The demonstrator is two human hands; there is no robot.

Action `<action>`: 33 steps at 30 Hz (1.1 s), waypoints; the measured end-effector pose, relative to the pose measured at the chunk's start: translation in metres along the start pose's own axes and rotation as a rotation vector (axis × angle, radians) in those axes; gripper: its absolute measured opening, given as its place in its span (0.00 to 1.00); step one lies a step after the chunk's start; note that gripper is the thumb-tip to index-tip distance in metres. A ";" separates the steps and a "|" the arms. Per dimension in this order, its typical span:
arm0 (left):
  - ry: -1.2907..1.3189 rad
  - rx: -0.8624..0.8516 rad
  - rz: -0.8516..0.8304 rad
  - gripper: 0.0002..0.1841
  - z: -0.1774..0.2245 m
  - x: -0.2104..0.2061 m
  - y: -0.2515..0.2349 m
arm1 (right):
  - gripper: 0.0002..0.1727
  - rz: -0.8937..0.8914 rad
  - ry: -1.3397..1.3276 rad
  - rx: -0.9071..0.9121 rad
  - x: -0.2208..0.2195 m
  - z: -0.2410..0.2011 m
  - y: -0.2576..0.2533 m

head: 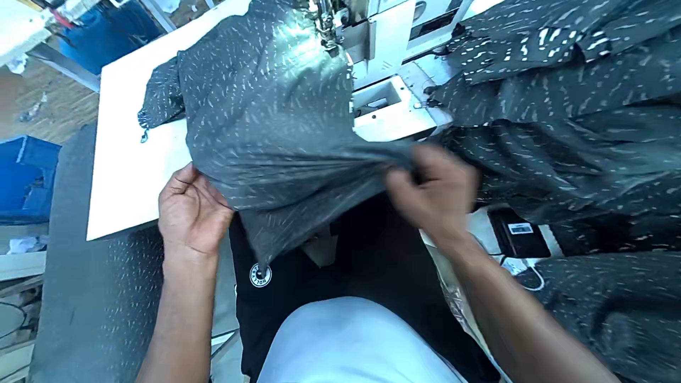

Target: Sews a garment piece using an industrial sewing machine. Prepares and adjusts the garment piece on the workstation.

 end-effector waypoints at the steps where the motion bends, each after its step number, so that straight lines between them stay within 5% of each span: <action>1: -0.017 0.022 0.021 0.24 -0.007 -0.003 0.001 | 0.10 0.086 0.032 0.049 0.022 0.003 -0.011; 4: -0.204 -0.079 0.043 0.23 0.002 -0.003 -0.002 | 0.08 -0.067 -0.041 0.127 0.020 -0.003 0.003; 8: -0.551 -0.380 0.030 0.16 0.054 0.002 -0.019 | 0.08 -0.796 -0.244 -0.135 -0.053 0.001 0.068; 10: -0.556 -0.209 0.137 0.17 0.045 0.013 -0.019 | 0.20 -0.988 -0.295 -0.303 -0.078 0.010 0.078; 14: -0.298 0.091 0.114 0.37 0.013 0.008 -0.011 | 0.22 -0.706 -0.212 -0.248 -0.076 0.015 0.056; 20: -0.050 0.032 -0.319 0.38 -0.017 -0.011 -0.037 | 0.23 -0.209 -0.039 -0.047 -0.027 -0.009 -0.012; 23: -0.110 -0.062 -0.442 0.38 -0.012 -0.024 -0.063 | 0.22 -0.306 0.169 -0.057 -0.038 -0.026 -0.058; 26: -0.241 -0.245 -0.432 0.28 -0.004 -0.032 -0.068 | 0.11 -0.318 0.222 -0.015 -0.053 -0.036 -0.067; 30: -0.293 -0.309 -0.404 0.25 0.015 -0.025 -0.072 | 0.07 -0.222 -0.321 -0.003 -0.039 -0.045 -0.073; 33: -0.259 -0.284 -0.432 0.30 0.023 -0.029 -0.078 | 0.09 -0.518 -1.036 -0.398 -0.045 -0.045 -0.084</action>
Point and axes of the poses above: each hand's wrist, its own y-axis away from the middle knuckle, its own x-axis out of the back of the hand, z = x × y, the point moved 4 cm from there along -y, towards the middle knuckle, and after that the axes turned 12 degrees about y, right-handed, at the moved point
